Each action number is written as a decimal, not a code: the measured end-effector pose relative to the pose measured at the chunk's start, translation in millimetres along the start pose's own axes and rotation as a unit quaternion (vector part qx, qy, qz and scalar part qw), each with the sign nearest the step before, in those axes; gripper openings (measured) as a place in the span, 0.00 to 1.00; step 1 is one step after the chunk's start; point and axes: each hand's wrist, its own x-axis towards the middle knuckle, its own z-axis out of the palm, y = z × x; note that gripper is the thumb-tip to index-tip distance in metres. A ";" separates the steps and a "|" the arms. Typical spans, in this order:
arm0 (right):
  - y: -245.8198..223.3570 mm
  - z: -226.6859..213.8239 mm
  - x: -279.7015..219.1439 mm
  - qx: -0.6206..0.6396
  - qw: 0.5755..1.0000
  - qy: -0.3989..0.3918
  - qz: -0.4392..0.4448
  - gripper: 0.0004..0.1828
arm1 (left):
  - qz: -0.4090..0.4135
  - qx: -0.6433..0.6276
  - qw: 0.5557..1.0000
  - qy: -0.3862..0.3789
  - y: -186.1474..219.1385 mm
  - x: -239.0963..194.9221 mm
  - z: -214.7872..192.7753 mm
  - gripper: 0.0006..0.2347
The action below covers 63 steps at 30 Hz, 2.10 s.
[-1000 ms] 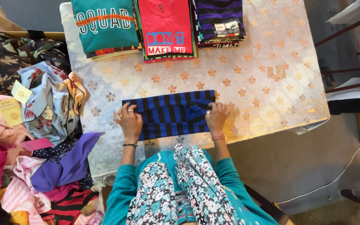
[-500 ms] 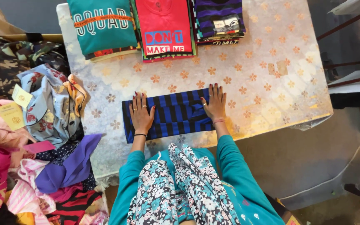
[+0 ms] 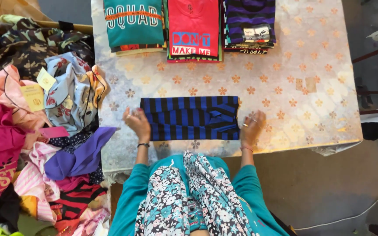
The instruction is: Folding several t-shirts and arranging them on a table.
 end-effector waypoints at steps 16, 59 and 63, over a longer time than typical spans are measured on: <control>32.1 -29.0 -27.9 -0.080 0.992 0.049 0.081 0.24 | 0.123 0.307 0.943 -0.022 46.2 -6.4 -24.5 0.26; 13.2 -36.8 -20.9 -0.089 0.982 0.036 0.164 0.24 | 0.031 -0.092 0.882 -0.461 215.8 -199.4 155.0 0.16; 11.0 -38.4 -19.9 -0.090 0.983 0.046 0.152 0.23 | 0.260 -0.054 0.886 -0.379 196.1 -165.0 137.0 0.13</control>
